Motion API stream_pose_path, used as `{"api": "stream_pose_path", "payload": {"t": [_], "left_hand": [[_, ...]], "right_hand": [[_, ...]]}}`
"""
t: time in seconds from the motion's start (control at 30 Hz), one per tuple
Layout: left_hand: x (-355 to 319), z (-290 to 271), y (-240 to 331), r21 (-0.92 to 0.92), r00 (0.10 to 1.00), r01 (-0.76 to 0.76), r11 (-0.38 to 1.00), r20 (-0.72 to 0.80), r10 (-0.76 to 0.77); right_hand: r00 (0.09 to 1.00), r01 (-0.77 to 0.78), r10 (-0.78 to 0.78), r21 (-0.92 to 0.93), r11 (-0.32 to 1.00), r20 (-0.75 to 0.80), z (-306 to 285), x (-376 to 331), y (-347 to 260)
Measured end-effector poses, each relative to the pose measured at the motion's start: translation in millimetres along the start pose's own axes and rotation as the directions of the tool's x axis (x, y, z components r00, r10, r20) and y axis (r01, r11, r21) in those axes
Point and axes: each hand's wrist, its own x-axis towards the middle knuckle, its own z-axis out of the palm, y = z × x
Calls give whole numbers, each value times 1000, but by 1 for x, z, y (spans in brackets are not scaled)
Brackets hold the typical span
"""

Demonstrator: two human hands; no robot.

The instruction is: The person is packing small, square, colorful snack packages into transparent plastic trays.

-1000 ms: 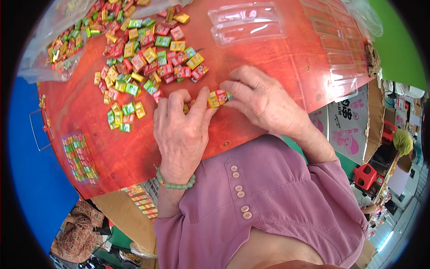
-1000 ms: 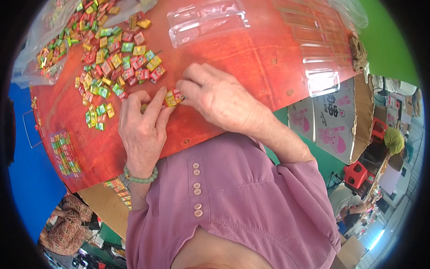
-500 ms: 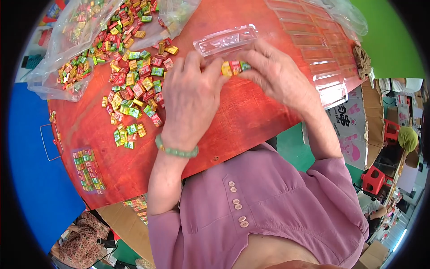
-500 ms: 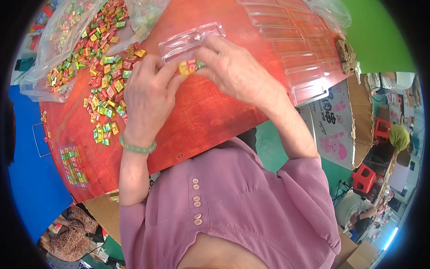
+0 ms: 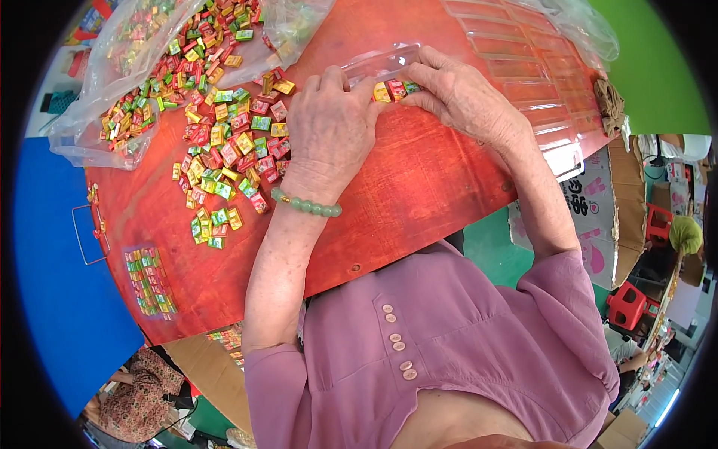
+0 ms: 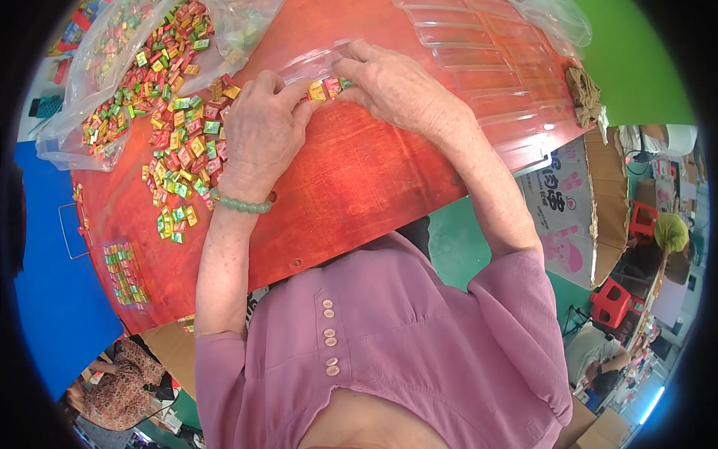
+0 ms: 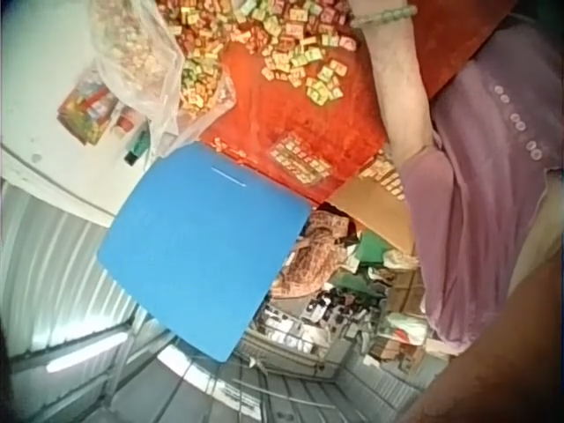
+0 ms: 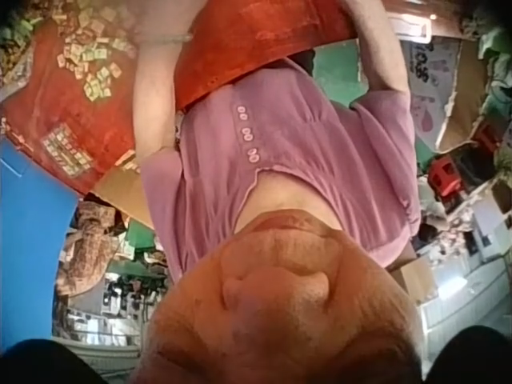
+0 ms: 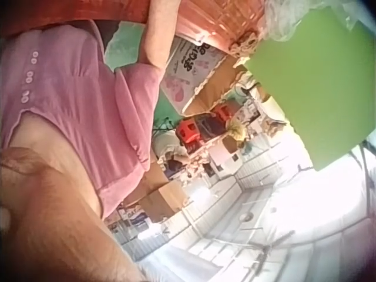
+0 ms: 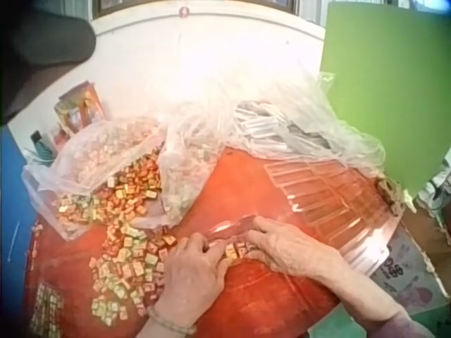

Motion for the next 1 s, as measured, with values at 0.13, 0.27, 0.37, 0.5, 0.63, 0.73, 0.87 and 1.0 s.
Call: {"api": "stream_pose_path", "payload": {"t": [0.13,0.27,0.37,0.5,0.63,0.73,0.87,1.0], "left_hand": [[1,2,0,-7,1000,6,1000,-9,-6],[2,3,0,-7,1000,7,1000,6,-7],[2,4,0,-9,1000,2,1000,-9,-2],[-1,2,-1,-53,1000,13,998,-10,-14],[-6,-9,4,-130,999,32,991,-15,-35],[-15,-21,9,-119,999,43,992,26,-40],[-25,-22,10,-47,998,-30,998,53,32],[-33,-20,12,7,997,-57,998,49,56]], "right_hand": [[999,-44,44,6,999,28,-2,2,-2],[999,-44,44,-2,999,31,-4,3,-3],[997,-65,65,-20,998,31,-3,4,-5],[998,-57,56,-27,998,-27,-3,3,-10],[997,-60,57,-49,997,-56,-2,1,-7],[995,-31,28,-28,999,-95,-2,-1,-9],[993,-6,-1,-64,998,-122,5,-9,-6],[985,29,-62,-204,979,-159,12,-17,-7]]}}
